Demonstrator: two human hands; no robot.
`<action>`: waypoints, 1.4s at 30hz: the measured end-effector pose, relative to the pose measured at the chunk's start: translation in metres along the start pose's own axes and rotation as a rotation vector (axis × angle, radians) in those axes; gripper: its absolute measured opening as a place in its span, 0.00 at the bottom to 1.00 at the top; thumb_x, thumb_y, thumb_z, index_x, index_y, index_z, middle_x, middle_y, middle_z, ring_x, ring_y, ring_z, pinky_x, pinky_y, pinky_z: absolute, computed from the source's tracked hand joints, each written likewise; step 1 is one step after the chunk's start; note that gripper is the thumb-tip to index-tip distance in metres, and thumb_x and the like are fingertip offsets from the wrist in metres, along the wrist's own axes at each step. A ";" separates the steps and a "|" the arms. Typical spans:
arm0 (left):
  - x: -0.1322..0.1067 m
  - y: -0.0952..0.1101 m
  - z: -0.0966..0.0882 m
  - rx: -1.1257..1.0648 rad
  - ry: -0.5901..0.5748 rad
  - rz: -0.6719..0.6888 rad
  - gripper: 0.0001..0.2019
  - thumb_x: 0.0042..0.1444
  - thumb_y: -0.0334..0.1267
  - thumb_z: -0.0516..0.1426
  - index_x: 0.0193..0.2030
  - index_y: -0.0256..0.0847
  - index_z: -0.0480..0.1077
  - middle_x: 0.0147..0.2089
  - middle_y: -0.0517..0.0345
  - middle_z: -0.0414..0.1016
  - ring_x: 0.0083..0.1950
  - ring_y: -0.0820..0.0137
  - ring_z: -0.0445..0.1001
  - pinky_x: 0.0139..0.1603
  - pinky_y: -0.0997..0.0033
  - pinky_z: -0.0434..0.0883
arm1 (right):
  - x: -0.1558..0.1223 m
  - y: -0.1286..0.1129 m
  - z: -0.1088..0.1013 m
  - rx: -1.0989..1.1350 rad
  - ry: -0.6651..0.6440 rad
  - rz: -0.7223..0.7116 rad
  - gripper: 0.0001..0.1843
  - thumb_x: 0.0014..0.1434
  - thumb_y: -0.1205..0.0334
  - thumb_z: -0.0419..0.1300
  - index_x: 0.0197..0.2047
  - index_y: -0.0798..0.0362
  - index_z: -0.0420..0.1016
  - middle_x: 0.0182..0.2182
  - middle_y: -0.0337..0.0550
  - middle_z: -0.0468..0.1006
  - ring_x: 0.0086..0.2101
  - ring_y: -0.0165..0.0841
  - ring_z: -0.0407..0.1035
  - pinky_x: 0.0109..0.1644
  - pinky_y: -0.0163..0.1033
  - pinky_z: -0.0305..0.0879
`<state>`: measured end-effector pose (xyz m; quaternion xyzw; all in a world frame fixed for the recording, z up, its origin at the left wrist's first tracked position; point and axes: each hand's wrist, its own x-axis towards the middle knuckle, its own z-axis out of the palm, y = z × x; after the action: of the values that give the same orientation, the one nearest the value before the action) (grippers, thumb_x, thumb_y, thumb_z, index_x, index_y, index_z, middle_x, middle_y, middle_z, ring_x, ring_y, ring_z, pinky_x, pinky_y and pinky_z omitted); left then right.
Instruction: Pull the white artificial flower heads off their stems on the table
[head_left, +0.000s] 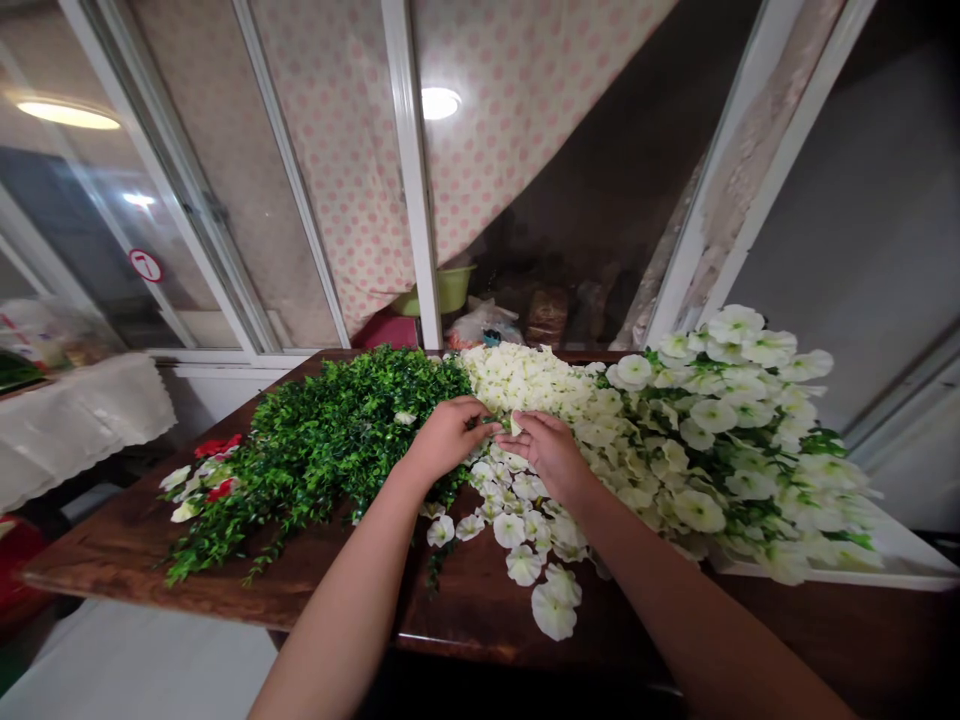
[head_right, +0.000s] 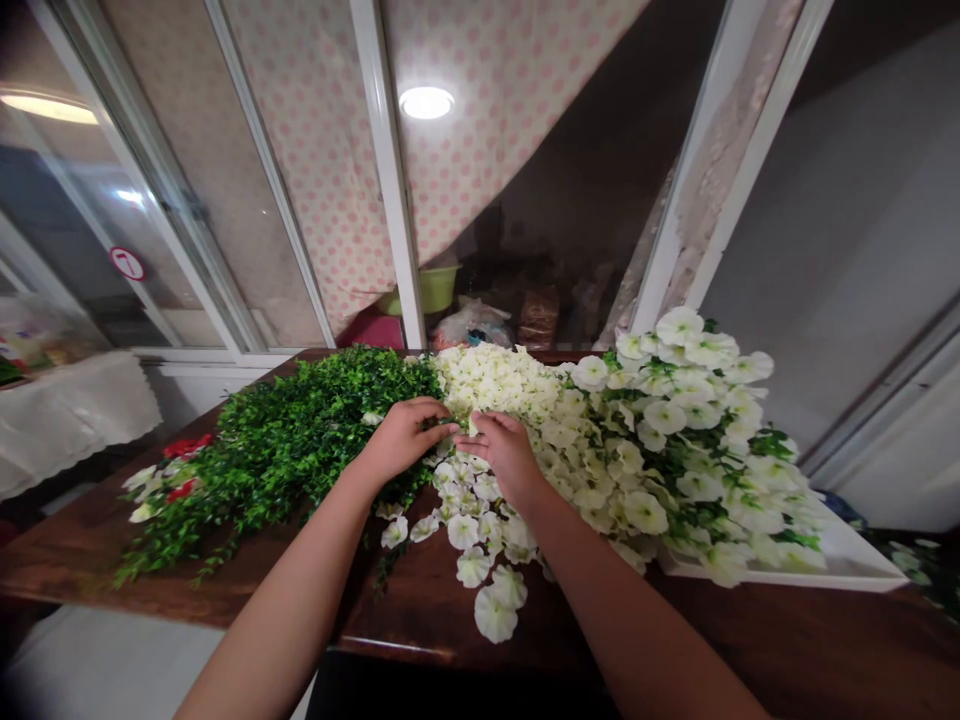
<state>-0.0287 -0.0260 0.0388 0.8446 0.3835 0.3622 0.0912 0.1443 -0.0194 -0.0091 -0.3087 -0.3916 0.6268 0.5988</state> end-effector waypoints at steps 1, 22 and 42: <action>0.000 0.000 0.000 0.016 0.002 -0.015 0.08 0.58 0.40 0.57 0.34 0.37 0.74 0.36 0.53 0.75 0.38 0.69 0.72 0.42 0.69 0.68 | 0.000 0.000 0.000 -0.008 0.027 -0.010 0.17 0.42 0.53 0.72 0.27 0.53 0.70 0.23 0.37 0.72 0.30 0.38 0.76 0.43 0.48 0.74; -0.006 0.013 0.008 0.274 -0.127 0.057 0.17 0.60 0.34 0.51 0.56 0.40 0.67 0.47 0.49 0.72 0.48 0.62 0.72 0.50 0.62 0.69 | -0.004 -0.004 0.001 -0.180 0.045 -0.123 0.16 0.42 0.51 0.71 0.25 0.53 0.73 0.22 0.34 0.70 0.29 0.30 0.69 0.43 0.43 0.73; -0.004 0.012 0.019 0.037 0.031 0.027 0.17 0.61 0.43 0.55 0.54 0.39 0.70 0.50 0.49 0.76 0.50 0.63 0.74 0.52 0.64 0.68 | -0.012 -0.018 0.008 -0.010 -0.081 -0.128 0.12 0.47 0.54 0.69 0.26 0.51 0.72 0.27 0.39 0.74 0.33 0.33 0.70 0.43 0.42 0.70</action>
<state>-0.0106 -0.0343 0.0283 0.8454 0.3801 0.3696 0.0649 0.1477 -0.0322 0.0095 -0.2604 -0.4378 0.5973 0.6195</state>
